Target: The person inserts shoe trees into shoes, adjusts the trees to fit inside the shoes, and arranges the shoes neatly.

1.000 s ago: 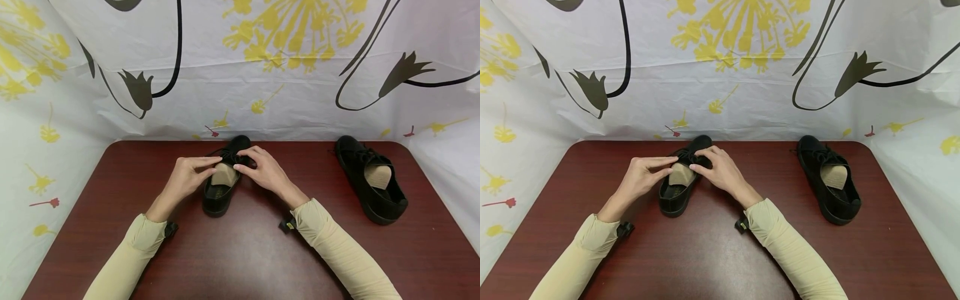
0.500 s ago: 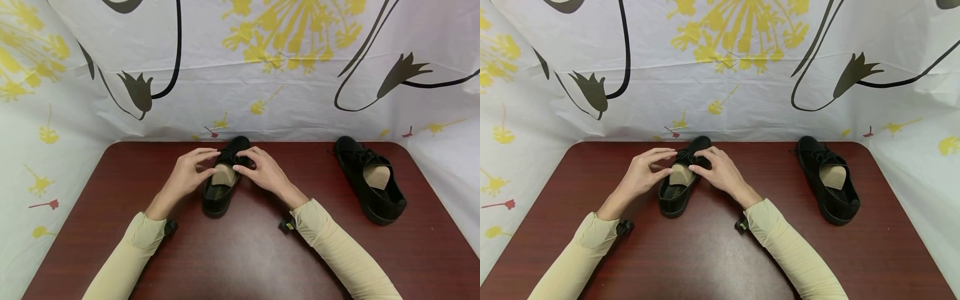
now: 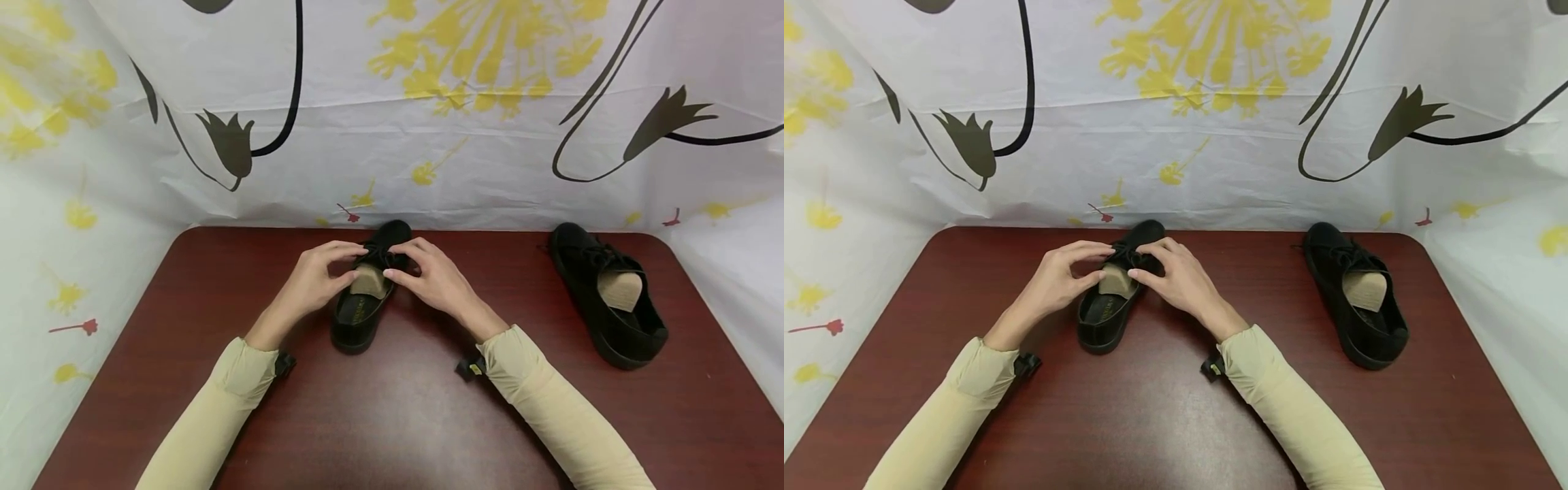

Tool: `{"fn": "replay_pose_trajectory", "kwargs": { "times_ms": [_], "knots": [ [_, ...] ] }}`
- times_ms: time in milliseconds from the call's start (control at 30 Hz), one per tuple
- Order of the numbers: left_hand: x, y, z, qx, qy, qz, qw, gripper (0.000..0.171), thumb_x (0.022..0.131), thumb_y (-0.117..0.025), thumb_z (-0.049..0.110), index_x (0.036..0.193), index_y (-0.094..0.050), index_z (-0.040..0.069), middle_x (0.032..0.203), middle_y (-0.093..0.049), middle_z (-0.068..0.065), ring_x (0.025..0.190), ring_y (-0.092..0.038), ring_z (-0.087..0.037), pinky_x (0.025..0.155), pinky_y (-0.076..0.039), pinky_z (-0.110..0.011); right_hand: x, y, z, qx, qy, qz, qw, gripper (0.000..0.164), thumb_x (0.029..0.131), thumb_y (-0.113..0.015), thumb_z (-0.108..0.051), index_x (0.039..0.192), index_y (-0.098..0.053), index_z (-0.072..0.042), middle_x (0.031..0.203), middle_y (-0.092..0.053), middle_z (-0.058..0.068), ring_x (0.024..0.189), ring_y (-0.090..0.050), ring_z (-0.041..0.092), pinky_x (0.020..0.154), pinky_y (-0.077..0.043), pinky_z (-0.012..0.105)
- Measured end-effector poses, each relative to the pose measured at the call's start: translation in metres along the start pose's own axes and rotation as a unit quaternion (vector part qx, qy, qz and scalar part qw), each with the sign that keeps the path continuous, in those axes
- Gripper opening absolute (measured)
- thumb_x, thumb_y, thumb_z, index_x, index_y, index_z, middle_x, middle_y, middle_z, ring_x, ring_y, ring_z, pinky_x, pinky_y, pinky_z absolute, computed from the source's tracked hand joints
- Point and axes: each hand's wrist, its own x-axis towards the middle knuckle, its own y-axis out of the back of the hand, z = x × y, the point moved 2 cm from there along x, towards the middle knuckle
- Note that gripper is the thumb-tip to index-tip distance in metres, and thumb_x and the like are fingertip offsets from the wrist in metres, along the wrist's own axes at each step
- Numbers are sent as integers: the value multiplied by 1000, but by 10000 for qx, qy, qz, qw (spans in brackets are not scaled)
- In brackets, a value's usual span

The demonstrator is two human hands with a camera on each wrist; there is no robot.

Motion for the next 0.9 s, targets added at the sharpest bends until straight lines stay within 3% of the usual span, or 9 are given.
{"fn": "replay_pose_trajectory", "kwargs": {
  "times_ms": [133,400,533,900],
  "knots": [
    [3,-1,0,-135,54,-144,9998,40,87,-76,4,126,-69,11,128,-64,-7,107,-68,-31,94,-52,-43,-1,1,0,34,-35,22,10000,48,95,-63,-48,134,-61,-20,129,-56,2,117,-56,25,94,-48,45],
    [1,-1,-4,-292,241,-999,9943,51,97,-65,8,146,-52,16,148,-47,-11,133,-47,-28,102,-44,-51,-1,0,0,127,37,-6,9999,48,95,-65,-46,135,-61,-19,130,-56,3,116,-56,25,94,-48,45],
    [1,-2,-5,-419,317,-1300,9901,53,100,-60,9,150,-46,16,153,-43,-9,137,-44,-27,106,-41,-50,-2,0,0,114,13,-79,9999,49,94,-67,-44,135,-60,-20,130,-55,3,116,-56,25,94,-48,44],
    [2,-3,-6,-556,426,-1038,9921,45,99,-61,7,142,-54,17,144,-53,-5,127,-55,-25,102,-47,-45,-4,1,1,143,-45,-119,9998,50,93,-68,-45,136,-59,-22,131,-54,1,118,-56,26,94,-48,44]
  ]
}}
